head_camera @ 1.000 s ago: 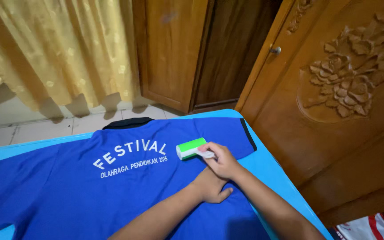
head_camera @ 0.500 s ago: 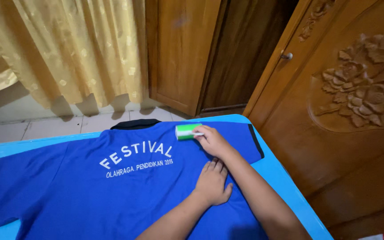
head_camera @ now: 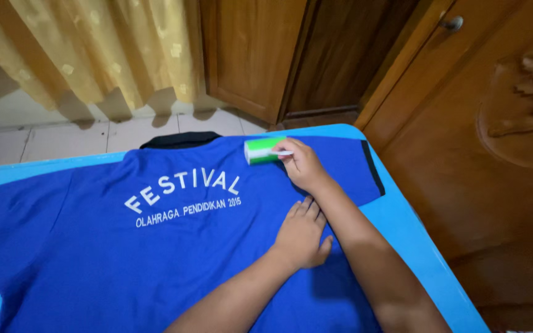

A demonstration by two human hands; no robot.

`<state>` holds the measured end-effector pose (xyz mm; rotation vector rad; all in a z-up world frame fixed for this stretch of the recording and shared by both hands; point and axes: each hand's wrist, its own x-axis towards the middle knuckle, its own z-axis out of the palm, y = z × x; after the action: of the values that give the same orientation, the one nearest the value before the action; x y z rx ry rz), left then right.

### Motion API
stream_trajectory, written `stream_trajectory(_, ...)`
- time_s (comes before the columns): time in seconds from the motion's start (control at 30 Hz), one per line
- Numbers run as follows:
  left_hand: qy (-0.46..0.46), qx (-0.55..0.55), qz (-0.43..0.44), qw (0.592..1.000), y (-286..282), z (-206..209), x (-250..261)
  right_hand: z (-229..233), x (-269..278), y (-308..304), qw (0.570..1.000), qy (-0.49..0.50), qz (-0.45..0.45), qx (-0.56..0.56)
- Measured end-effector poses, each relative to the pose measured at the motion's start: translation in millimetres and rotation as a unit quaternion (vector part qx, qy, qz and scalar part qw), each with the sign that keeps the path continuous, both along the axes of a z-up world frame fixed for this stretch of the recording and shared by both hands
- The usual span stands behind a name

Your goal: The person uses a lint roller to clean a folded white and red t-shirt on a blue table, then places it in a wooden wardrobe. They then retrieve a blue t-shirt, lay it flat on the table, and roll the lint roller over its surface to remove lint.

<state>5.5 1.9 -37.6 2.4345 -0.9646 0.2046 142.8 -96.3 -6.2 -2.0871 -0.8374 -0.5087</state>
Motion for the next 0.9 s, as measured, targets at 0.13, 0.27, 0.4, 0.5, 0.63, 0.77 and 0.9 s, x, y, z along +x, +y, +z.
stream_trajectory(0.13,0.016,0.001,-0.001,1.000,-0.2,1.2,-0.2,-0.2,-7.0,5.4,0.998,-0.060,0.032,-0.010)
stream_trajectory(0.27,0.015,-0.036,0.001,0.999,1.8,-0.7,-0.8,-12.9,-3.6,-6.7,0.999,0.010,-0.002,0.039)
stream_trajectory(0.4,0.024,-0.072,0.001,0.997,4.9,-2.3,2.7,-19.8,-3.7,-5.4,0.997,0.041,-0.021,0.066)
stream_trajectory(0.5,0.025,-0.078,0.001,0.997,4.6,-3.5,2.4,-14.0,-6.6,2.3,0.997,-0.034,0.040,0.063)
stream_trajectory(0.63,0.005,-0.107,-0.007,0.994,5.4,-2.9,0.8,-14.3,-8.4,2.6,0.998,-0.041,0.022,0.042)
stream_trajectory(0.77,0.026,-0.100,-0.001,0.995,6.7,0.8,0.8,-28.2,-2.3,-6.2,0.995,0.003,-0.018,0.098)
stream_trajectory(0.9,0.026,-0.084,-0.003,0.996,5.7,0.0,1.4,-28.5,-3.2,-4.6,0.995,0.004,-0.021,0.102)
